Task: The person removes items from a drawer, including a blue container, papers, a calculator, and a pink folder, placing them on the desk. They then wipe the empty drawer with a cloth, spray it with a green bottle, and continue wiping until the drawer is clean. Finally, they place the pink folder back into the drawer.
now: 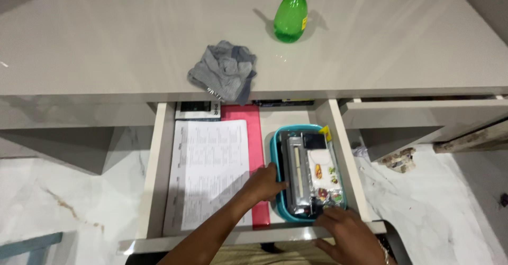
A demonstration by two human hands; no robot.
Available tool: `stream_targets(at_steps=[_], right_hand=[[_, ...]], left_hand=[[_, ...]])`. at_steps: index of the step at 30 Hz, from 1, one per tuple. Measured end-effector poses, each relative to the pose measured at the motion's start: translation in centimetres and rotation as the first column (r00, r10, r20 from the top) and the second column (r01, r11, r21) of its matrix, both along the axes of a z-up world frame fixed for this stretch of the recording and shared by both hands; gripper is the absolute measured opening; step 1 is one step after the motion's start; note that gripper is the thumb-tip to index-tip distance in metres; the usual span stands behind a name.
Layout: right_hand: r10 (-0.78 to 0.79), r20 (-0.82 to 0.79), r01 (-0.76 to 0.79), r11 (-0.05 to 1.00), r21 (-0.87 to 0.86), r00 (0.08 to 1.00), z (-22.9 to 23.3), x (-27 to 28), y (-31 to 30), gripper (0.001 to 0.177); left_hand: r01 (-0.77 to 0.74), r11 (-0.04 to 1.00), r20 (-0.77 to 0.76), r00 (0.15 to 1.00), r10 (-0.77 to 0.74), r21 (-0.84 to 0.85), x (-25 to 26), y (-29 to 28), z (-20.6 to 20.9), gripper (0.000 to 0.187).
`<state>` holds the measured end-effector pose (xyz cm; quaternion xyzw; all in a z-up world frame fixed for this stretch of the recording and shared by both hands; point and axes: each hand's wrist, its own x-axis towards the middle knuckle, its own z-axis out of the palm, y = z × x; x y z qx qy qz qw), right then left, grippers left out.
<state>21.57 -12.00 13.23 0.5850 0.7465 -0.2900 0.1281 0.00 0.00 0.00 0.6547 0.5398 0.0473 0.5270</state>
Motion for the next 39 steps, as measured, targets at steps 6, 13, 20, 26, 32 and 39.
stream_targets(at_steps=[6,13,20,26,32,39], right_hand=[[0.207,-0.298,-0.139,0.962,0.234,0.932,-14.4,7.4,0.5,0.02],[0.214,-0.12,-0.18,0.953,0.244,0.97,-23.6,9.5,1.2,0.015],[0.225,-0.174,-0.198,0.967,0.157,0.959,-21.3,7.0,4.6,0.019],[0.18,-0.24,-0.167,0.983,0.072,0.954,-15.7,7.8,1.5,0.024],[-0.077,-0.336,0.017,0.984,-0.179,0.939,-6.9,5.2,1.8,0.052],[-0.25,0.061,0.242,0.964,0.11,0.966,-6.8,2.1,6.5,0.063]], left_hand=[[-0.172,0.953,0.033,0.982,0.185,-0.249,0.5,0.3,4.0,0.063],[-0.13,0.949,0.102,0.989,0.104,0.289,-3.3,1.2,4.9,0.034],[-0.312,0.939,0.119,0.937,0.329,-0.142,-11.1,4.6,14.4,0.068],[-0.53,0.817,0.095,0.847,0.523,0.226,-23.7,8.9,21.2,0.055],[-0.678,0.666,-0.046,0.689,0.723,0.31,-33.1,13.5,19.7,0.055],[-0.65,0.651,-0.082,0.68,0.728,0.391,-39.0,17.1,16.7,0.056]])
